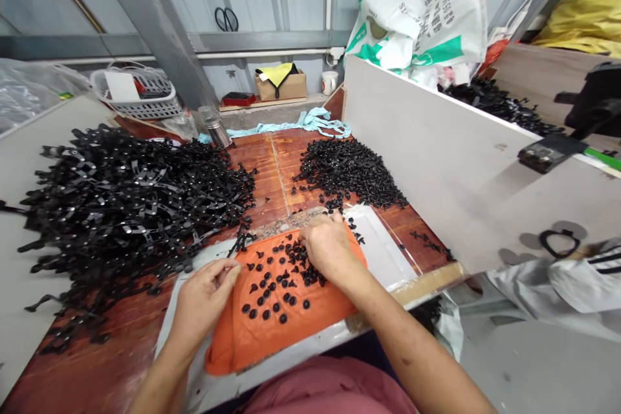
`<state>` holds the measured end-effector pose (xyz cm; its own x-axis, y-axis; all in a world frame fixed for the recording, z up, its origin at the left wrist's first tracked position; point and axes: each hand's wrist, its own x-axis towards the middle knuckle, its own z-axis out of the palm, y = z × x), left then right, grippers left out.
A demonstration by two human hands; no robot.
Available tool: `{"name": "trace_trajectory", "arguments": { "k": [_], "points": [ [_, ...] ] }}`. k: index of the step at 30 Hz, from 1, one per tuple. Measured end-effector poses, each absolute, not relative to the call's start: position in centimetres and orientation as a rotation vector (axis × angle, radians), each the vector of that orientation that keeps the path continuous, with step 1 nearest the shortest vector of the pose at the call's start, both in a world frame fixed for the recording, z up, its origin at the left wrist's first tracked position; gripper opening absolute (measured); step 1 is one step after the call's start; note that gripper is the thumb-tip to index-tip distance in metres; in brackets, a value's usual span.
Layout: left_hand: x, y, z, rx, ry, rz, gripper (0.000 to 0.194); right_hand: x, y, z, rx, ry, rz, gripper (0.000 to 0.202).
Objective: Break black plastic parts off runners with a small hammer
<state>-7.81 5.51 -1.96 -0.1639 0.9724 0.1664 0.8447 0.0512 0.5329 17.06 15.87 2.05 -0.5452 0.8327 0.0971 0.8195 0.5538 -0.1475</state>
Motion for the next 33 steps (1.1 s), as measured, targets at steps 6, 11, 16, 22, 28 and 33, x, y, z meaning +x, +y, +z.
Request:
{"name": "trace_trajectory", "arguments": {
  "k": [6,11,16,22,28,33],
  "points": [
    [-8.5,3.8,-2.6,1.776,2.073,0.91,0.029,14.0,15.5,0.6,-1.38,-2.711,0.129,0.022],
    [-9.9,2.2,-3.7,1.714,2.158,0.978,0.03,12.4,15.7,0.5,-1.378,-2.755,0.071,0.025],
    [-10.5,-0.8,-6.7,1.643,2.217,0.953,0.031,11.9,15.0,-0.5,-1.32,-2.741,0.028,0.029],
    [-9.4,-2.1,-7.6,1.761,2.183,0.974,0.028,13.6,14.4,-0.5,-1.223,-2.706,0.144,0.024],
    [-8.9,1.7,-4.0,1.845,1.97,0.875,0.024,16.4,13.9,1.0,-1.153,-2.631,0.201,0.017],
    [-8.0,5.1,-2.3,2.027,1.789,0.555,0.018,17.0,12.4,1.0,-1.087,-2.67,0.23,0.014]
  ]
}}
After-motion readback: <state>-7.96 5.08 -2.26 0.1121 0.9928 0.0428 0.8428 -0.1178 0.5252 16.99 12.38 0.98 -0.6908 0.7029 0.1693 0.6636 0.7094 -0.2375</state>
